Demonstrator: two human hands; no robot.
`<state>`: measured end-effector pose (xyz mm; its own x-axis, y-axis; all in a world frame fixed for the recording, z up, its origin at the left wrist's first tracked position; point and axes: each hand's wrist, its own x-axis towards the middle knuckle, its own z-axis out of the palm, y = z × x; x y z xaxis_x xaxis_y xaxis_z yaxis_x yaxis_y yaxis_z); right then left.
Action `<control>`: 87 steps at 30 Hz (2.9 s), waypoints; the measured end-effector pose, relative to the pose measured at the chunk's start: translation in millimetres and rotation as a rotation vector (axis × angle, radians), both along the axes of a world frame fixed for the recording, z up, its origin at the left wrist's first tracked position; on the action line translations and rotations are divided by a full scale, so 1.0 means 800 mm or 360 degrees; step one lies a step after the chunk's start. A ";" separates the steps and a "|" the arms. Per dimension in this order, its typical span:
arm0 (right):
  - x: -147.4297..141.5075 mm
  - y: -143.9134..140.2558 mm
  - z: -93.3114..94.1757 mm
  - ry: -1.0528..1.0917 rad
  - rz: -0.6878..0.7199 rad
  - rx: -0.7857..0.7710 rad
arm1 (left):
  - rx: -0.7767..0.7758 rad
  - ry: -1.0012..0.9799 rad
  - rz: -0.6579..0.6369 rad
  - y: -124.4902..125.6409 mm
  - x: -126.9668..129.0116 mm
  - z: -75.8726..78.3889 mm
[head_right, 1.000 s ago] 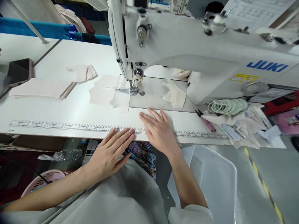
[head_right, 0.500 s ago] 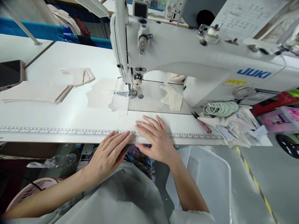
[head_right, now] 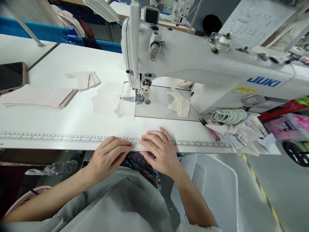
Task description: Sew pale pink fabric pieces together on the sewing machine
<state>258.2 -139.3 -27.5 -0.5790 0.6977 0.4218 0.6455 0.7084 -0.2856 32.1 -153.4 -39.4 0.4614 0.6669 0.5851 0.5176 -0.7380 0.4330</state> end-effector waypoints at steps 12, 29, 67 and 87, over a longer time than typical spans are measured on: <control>-0.002 0.018 0.032 0.0977 -0.0243 -0.0952 | -0.1377 -0.0773 0.0094 0.026 0.008 0.035; -0.003 0.040 0.042 0.0383 -0.0579 -0.0864 | -0.0778 -0.0106 0.0251 0.058 0.004 0.027; 0.010 0.032 0.007 -0.0266 -0.0421 0.0196 | 0.0204 0.0600 0.0010 -0.011 0.050 0.000; 0.007 0.052 0.009 -0.0201 -0.0159 0.0041 | 0.0147 0.0724 0.0063 -0.001 0.033 0.007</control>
